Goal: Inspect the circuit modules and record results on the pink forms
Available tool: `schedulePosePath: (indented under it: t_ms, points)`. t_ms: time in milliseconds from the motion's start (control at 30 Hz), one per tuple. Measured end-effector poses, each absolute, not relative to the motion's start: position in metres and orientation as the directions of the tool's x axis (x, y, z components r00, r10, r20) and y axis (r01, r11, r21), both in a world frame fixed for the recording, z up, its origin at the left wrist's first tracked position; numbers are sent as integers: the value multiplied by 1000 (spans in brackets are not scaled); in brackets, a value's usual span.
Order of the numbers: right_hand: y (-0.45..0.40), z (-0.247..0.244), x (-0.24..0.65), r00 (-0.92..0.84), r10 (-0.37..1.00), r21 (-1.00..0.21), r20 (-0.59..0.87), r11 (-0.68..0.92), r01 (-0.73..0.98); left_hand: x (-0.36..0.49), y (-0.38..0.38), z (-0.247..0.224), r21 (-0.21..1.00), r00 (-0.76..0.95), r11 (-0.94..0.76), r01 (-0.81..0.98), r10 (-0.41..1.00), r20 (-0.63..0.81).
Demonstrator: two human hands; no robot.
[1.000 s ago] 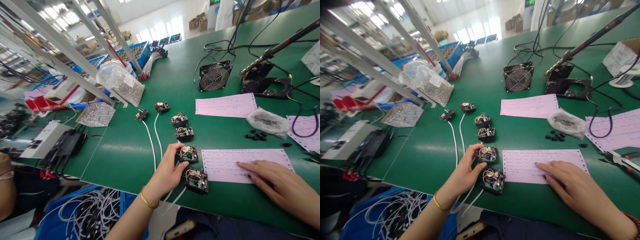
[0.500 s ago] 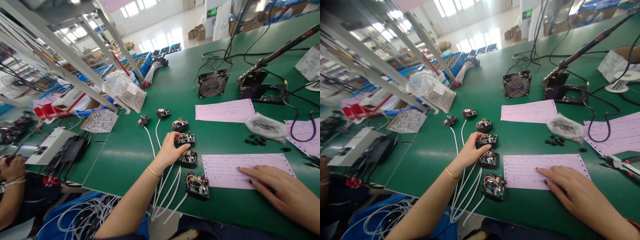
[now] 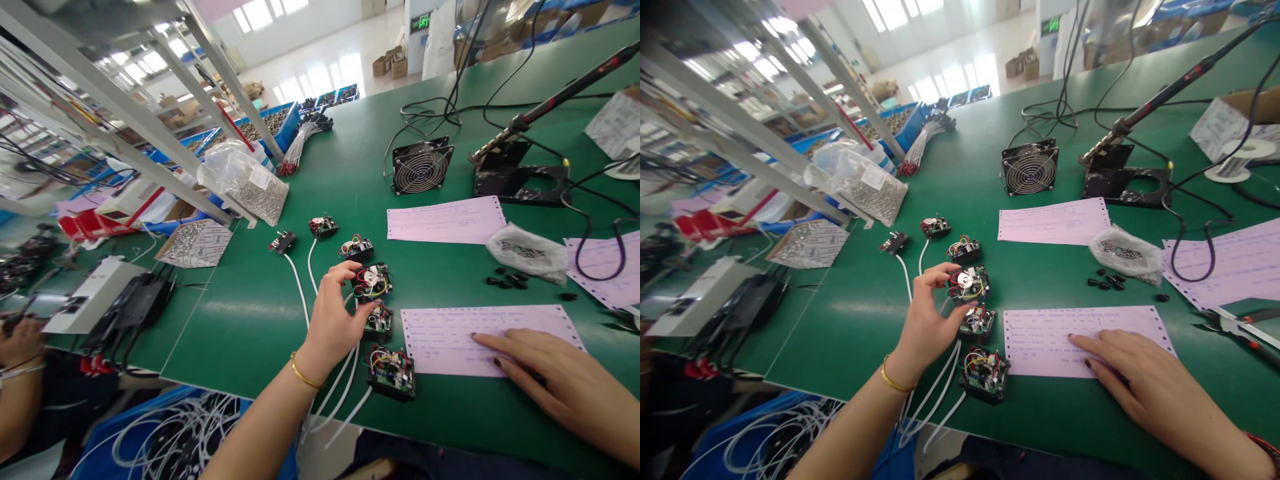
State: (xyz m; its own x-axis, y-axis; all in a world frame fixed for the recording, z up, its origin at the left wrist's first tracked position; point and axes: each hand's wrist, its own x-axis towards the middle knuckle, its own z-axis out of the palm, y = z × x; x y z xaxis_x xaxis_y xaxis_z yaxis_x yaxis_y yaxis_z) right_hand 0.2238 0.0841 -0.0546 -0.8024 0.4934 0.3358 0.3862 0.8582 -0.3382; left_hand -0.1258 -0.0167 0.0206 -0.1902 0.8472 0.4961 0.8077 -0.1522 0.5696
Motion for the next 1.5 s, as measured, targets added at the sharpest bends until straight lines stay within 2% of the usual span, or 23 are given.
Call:
schedulePosePath:
  t_ms: [167,400,500,800,967,1000,1067,1167,1233,1333,1400,1500]
  points:
    - [84,-57,226,-804,499,-328,324,856,399,-117,-30,36,440,-42,-226,869,853,521]
    - [83,-48,221,-807,494,-347,323,855,384,-104,-47,48,14,222,-281,960,789,572]
    - [83,-47,221,-806,506,-365,308,845,391,-99,-52,54,-42,265,-298,954,764,589]
    - [85,-45,218,-808,477,-324,346,869,374,-103,-56,42,138,209,-375,917,746,633]
    - [84,-51,221,-801,495,-318,338,861,398,-104,-59,40,156,201,-382,911,741,641]
    - [84,-52,221,-801,495,-321,337,860,397,-105,-59,39,203,176,-388,899,744,644]
    - [84,-54,222,-800,496,-325,339,859,395,-108,-54,35,386,50,-371,844,772,633]
    - [85,-57,223,-797,498,-319,341,859,400,-117,-41,26,696,-208,-182,694,876,436]
    - [86,-59,223,-798,493,-304,346,864,402,-125,-31,20,791,-295,-7,611,926,237]
    - [86,-61,224,-798,494,-290,347,865,409,-134,-18,16,802,-283,129,584,958,52]
    - [86,-62,224,-796,498,-290,344,863,415,-141,-11,17,753,-277,175,634,961,9]
    - [85,-62,225,-799,494,-285,344,865,412,-156,7,19,705,-388,269,657,921,10]
